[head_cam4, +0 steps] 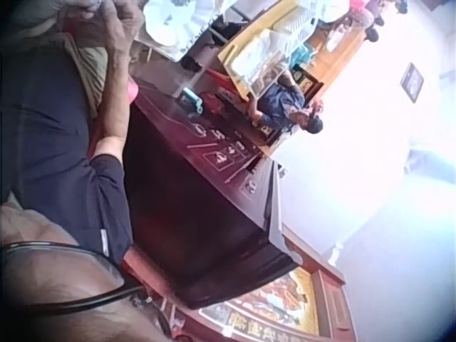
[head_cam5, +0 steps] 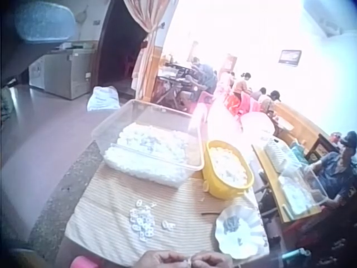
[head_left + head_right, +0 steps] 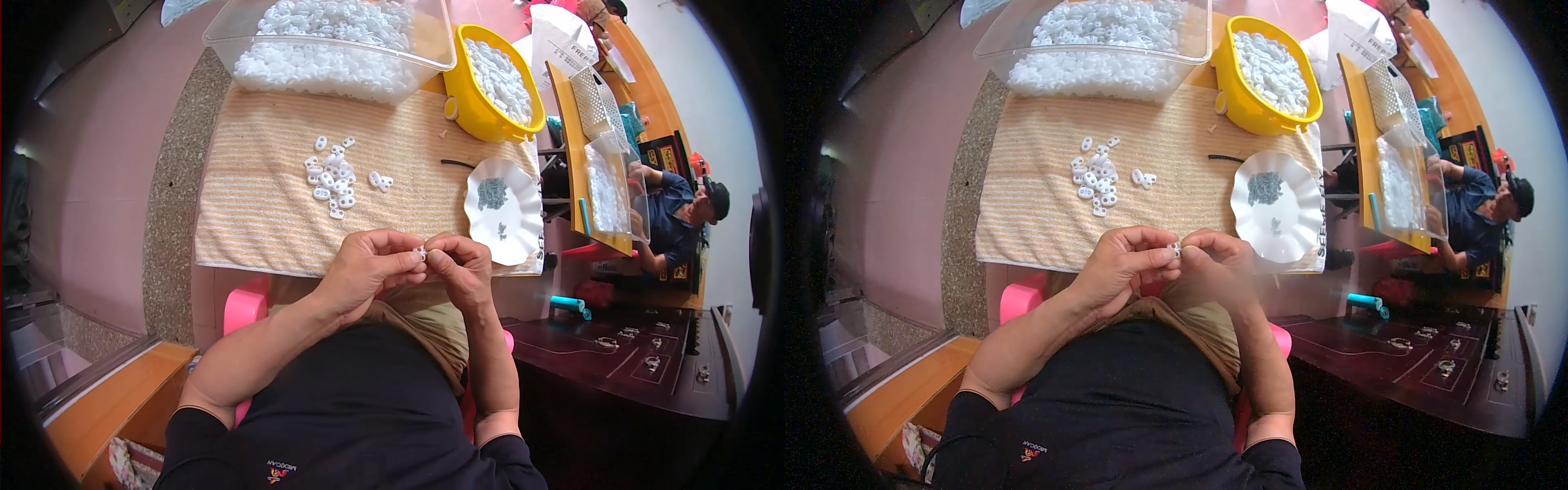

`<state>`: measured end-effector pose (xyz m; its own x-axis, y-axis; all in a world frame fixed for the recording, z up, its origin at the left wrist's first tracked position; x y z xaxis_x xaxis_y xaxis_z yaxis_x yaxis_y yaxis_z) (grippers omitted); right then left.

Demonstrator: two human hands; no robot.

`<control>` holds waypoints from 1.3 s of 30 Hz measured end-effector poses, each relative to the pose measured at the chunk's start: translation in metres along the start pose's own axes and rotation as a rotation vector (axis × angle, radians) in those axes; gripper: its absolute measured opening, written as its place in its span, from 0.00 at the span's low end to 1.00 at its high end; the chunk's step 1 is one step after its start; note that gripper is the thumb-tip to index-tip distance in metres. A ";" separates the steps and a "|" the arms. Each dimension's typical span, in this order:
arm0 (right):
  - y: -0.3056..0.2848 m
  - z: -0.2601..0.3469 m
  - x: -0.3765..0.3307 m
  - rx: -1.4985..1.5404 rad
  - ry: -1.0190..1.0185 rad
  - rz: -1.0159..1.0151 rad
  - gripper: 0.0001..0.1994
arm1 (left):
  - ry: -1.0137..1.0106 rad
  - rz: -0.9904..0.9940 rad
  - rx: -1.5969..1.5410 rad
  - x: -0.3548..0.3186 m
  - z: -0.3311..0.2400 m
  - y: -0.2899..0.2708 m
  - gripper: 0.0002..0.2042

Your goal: Assembling small white plastic components by hand at a workbench.

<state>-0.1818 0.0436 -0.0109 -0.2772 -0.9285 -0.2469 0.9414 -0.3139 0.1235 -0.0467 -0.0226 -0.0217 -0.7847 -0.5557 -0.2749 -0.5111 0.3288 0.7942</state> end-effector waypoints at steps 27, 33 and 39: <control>0.003 0.012 0.003 -0.313 -0.053 0.074 0.02 | 0.025 0.000 0.096 0.000 0.002 -0.003 0.08; 0.003 0.012 0.003 -0.315 -0.062 0.034 0.03 | 0.046 0.008 0.088 0.002 0.001 -0.004 0.08; -0.001 0.009 0.001 -0.289 -0.053 0.044 0.05 | 0.044 0.021 0.082 0.002 0.000 -0.003 0.08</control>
<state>-0.1846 0.0407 -0.0027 -0.2372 -0.9515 -0.1959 0.9663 -0.2104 -0.1481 -0.0471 -0.0248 -0.0253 -0.7801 -0.5805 -0.2335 -0.5235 0.4012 0.7516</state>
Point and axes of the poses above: each hand's wrist, its own x-axis towards the middle knuckle, its own y-axis out of the palm, z = x × y, the point moved 6 cm from there along x, towards the middle knuckle, and after that the axes turned 8 degrees about y, right-handed, at the moved point
